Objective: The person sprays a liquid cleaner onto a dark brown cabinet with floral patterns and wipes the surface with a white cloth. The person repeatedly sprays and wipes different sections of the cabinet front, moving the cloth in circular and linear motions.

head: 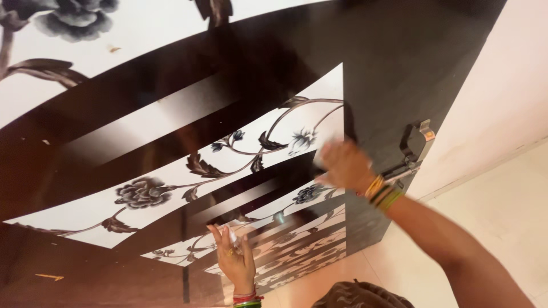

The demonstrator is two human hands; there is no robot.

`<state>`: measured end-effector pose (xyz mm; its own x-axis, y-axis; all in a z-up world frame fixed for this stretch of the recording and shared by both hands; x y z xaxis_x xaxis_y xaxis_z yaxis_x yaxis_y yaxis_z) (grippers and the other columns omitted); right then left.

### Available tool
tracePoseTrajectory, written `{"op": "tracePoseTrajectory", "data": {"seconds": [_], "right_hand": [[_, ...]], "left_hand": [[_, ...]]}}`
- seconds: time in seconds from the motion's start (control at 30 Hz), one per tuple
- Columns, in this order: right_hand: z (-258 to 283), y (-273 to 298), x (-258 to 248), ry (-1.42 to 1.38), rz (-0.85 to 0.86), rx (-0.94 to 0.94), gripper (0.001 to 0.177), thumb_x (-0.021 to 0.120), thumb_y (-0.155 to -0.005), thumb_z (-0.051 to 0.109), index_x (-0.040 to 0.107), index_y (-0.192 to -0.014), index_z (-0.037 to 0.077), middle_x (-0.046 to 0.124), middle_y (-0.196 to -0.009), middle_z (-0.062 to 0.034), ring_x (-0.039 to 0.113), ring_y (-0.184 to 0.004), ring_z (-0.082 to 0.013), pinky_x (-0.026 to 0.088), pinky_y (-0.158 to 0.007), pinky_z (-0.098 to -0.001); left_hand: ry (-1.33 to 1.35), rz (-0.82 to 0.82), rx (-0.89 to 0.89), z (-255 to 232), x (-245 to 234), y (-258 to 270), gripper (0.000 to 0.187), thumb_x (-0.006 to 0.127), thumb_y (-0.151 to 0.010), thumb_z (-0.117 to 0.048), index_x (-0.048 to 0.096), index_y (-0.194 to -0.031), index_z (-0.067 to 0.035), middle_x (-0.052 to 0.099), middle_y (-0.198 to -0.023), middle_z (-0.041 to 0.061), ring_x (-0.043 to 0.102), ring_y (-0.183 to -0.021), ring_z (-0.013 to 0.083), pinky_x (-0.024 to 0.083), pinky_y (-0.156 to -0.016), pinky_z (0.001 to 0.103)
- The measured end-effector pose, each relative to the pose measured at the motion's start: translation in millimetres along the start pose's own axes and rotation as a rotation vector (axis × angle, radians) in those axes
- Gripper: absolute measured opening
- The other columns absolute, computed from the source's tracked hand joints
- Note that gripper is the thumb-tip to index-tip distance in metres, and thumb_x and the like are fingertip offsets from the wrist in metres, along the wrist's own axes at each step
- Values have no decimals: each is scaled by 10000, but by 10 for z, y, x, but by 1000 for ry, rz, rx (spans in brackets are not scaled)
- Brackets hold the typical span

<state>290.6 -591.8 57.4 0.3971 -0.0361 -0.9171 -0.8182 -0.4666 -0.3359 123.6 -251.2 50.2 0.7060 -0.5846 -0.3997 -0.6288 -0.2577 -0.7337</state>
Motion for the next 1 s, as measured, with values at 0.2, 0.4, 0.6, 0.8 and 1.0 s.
{"op": "tracePoseTrajectory", "data": {"seconds": [0.2, 0.4, 0.6, 0.8, 1.0], "right_hand": [[834, 780, 386, 75, -587, -435, 696, 334, -1064, 623, 506, -1502, 110, 547, -1521, -51, 479, -1415, -177, 377, -1163, -370], [-116, -20, -543, -51, -493, 50, 1042, 256, -921, 834, 450, -1431, -54, 343, -1498, -339, 326, -1413, -569, 256, -1171, -615], [-873, 125, -1407, -399, -994, 491, 928, 237, -1055, 728, 57, -1699, 85, 16, -1759, -221, 20, -1622, -394, 89, -1328, -587], [-459, 759, -485, -645, -1115, 726, 865, 240, -1114, 633, -20, -1676, 29, -128, -1758, -192, -44, -1651, -371, 69, -1380, -503], [-644, 833, 23, -784, -1116, 939, 807, 186, -1149, 567, -15, -1663, -21, -73, -1766, -248, -43, -1648, -394, -11, -1366, -500]], "left_hand": [[-10, 38, -131, 61, 106, 60, 597, 707, -892, -178, 498, -1449, -131, 340, -1648, 248, 730, -1035, 258, 583, -654, 269], [31, 42, -169, 13, 211, 132, 607, 701, -902, -156, 476, -1465, -139, 333, -1659, 244, 748, -952, 215, 595, -655, 258], [27, 14, -88, -83, 237, 168, 617, 694, -928, -138, 462, -1500, -136, 306, -1673, 245, 671, -1220, 323, 595, -766, 298], [14, 36, -90, -70, 253, 162, 607, 686, -939, -157, 456, -1501, -141, 299, -1673, 244, 609, -1313, 359, 617, -784, 302], [8, 34, -92, -66, 286, 165, 624, 680, -934, -148, 436, -1508, -137, 270, -1676, 251, 577, -1341, 372, 622, -750, 288]]}}
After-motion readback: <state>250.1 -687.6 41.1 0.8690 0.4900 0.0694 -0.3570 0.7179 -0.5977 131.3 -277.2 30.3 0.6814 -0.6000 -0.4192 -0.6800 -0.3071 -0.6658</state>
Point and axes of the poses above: each hand's wrist, its own y-axis away from the middle knuckle, its own x-axis out of the palm, z = x × y, the point moved 8 cm from there along -y, towards the middle knuckle
